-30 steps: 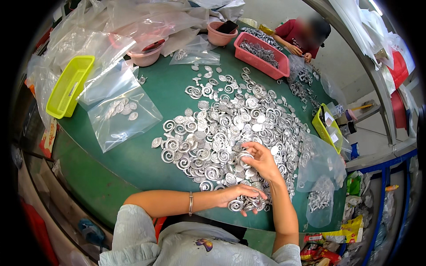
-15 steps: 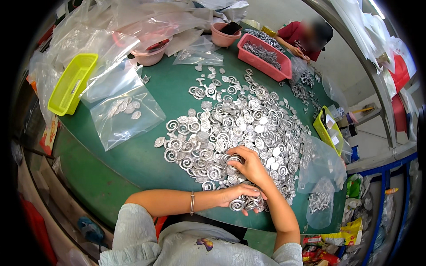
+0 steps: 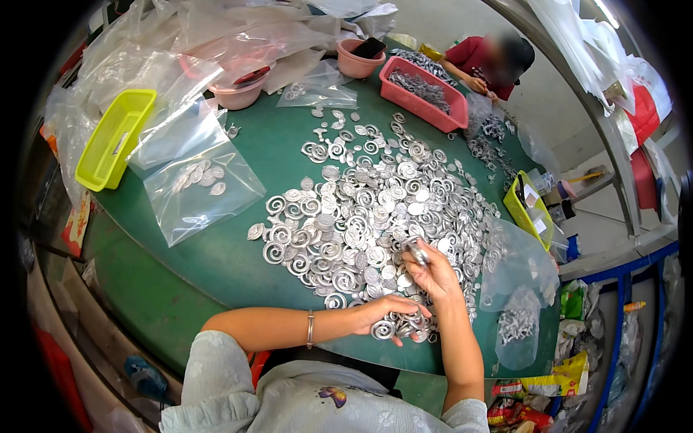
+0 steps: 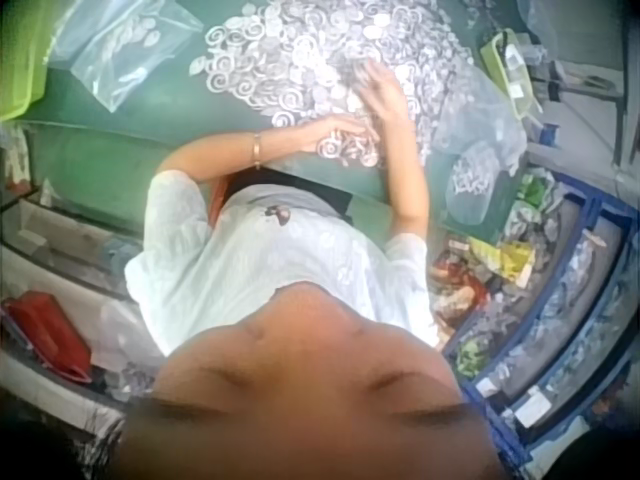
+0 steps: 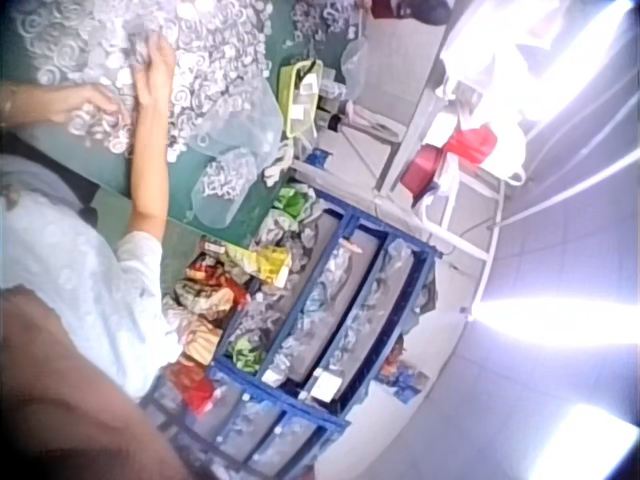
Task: The person sorts and stacks small spiral-shaped metal parts from a large pile on a workbench, placing them into clear plastic bags and a small plastic container.
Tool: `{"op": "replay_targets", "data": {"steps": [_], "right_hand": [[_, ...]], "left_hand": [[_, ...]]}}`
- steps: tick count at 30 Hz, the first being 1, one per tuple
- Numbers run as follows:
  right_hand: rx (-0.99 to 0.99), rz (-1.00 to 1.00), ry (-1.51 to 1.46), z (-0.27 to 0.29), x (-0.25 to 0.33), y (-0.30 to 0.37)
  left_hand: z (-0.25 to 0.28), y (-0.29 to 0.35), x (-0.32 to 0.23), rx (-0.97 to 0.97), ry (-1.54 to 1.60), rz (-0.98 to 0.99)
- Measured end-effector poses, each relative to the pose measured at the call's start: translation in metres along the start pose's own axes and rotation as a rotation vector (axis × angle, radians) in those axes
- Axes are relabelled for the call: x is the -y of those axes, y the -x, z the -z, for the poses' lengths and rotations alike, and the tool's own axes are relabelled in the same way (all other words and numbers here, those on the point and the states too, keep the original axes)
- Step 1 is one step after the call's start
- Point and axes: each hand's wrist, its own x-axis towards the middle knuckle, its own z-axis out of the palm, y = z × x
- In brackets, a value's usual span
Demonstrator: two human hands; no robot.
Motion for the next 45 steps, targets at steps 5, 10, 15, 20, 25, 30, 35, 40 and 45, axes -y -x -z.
{"op": "replay_targets", "data": {"steps": [5, 10, 15, 20, 25, 30, 35, 40, 45], "right_hand": [[-0.006, -0.042, -0.23, 0.009, 0.002, 0.017], [-0.13, 0.328, 0.458, -0.016, -0.009, 0.047], [-0.264, 0.734, 1.411, -0.034, -0.034, 0.072], [-0.351, 0.912, 1.516, -0.031, -0.048, 0.072], [-0.381, 0.947, 1.586, -0.028, -0.057, 0.081], [-0.411, 0.96, 1.477, -0.029, -0.059, 0.103], [-0.501, 1.111, 1.157, -0.021, -0.069, 0.111], [-0.618, 1.115, 1.088, 0.008, -0.056, 0.135], [-0.62, 1.108, 0.767, 0.033, -0.049, 0.151]], "left_hand": [[-0.001, 0.0, -0.002, -0.053, 0.06, -0.119], [0.001, 0.002, -0.004, -0.115, 0.216, -0.165], [0.0, -0.002, -0.003, -0.221, 0.298, -0.192], [0.0, -0.002, 0.002, -0.254, 0.301, -0.19], [0.006, 0.003, 0.002, -0.42, 0.089, -0.044], [-0.004, 0.005, -0.003, -0.458, 0.216, -0.03], [0.0, 0.003, 0.004, -0.437, 0.198, -0.065], [-0.036, -0.036, 0.015, -0.415, 0.132, -0.018], [-0.062, -0.064, 0.025, -0.393, 0.264, 0.077]]}}
